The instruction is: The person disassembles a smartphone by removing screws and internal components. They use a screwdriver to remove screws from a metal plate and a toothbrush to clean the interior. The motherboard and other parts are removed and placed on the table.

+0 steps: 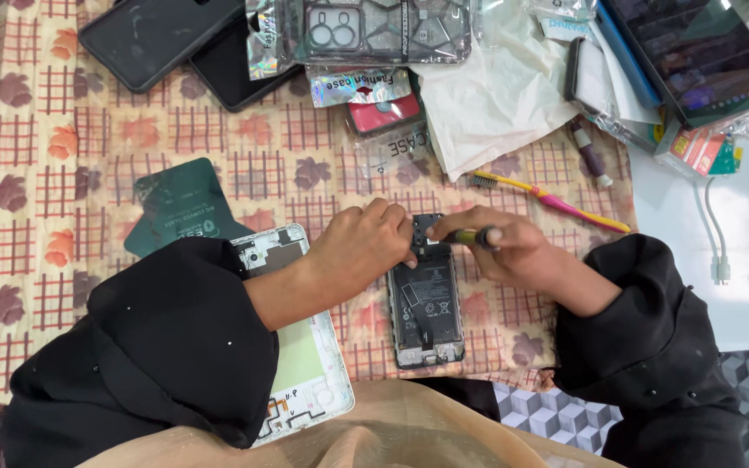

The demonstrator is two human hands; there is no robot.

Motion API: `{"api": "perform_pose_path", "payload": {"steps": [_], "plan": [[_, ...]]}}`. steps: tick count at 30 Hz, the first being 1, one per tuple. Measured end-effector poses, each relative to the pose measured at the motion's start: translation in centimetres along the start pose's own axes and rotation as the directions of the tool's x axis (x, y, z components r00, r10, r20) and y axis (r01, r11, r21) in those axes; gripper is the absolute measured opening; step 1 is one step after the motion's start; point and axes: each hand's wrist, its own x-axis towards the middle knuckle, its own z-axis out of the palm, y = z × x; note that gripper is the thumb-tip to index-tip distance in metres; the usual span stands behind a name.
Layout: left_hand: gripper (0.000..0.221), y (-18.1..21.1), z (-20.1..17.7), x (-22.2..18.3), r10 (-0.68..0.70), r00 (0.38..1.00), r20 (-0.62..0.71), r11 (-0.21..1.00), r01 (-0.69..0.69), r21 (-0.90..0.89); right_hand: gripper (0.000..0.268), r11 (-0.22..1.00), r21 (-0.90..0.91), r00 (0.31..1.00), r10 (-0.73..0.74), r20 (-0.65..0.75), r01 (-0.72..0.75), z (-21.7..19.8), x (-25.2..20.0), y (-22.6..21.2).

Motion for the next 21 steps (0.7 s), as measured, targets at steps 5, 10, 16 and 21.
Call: {"api": "perform_pose_path", "payload": {"steps": [5, 10, 16, 21], "plan": [[0.045, -0.2, 0.6, 0.2, 0.002, 0.999, -0.036, 0.998, -0.004, -0.056, 0.083, 0.975, -0.057, 0.977, 0.215, 0.000, -0.214, 0.3, -0.8, 0.1], [0.043, -0.2, 0.4, 0.2, -0.046, 0.998, 0.034, 0.986, 0.051, -0.160, 0.079, 0.986, 0.155, 0.977, 0.097, -0.191, -0.067, 1.8, -0.4, 1.8], [0.042, -0.6, -0.1, 0.5, -0.054, 0.998, 0.015, 0.977, 0.056, -0.207, 0.066, 0.958, -0.266, 0.983, 0.065, -0.171, -0.110, 1.9, -0.2, -0.2], [0.037, -0.9, 0.8, 0.2, -0.051, 0.999, 0.006, 0.978, 0.051, -0.201, 0.034, 0.993, -0.095, 0.996, -0.067, 0.058, 0.072, 2.1, 0.2, -1.9]]}}
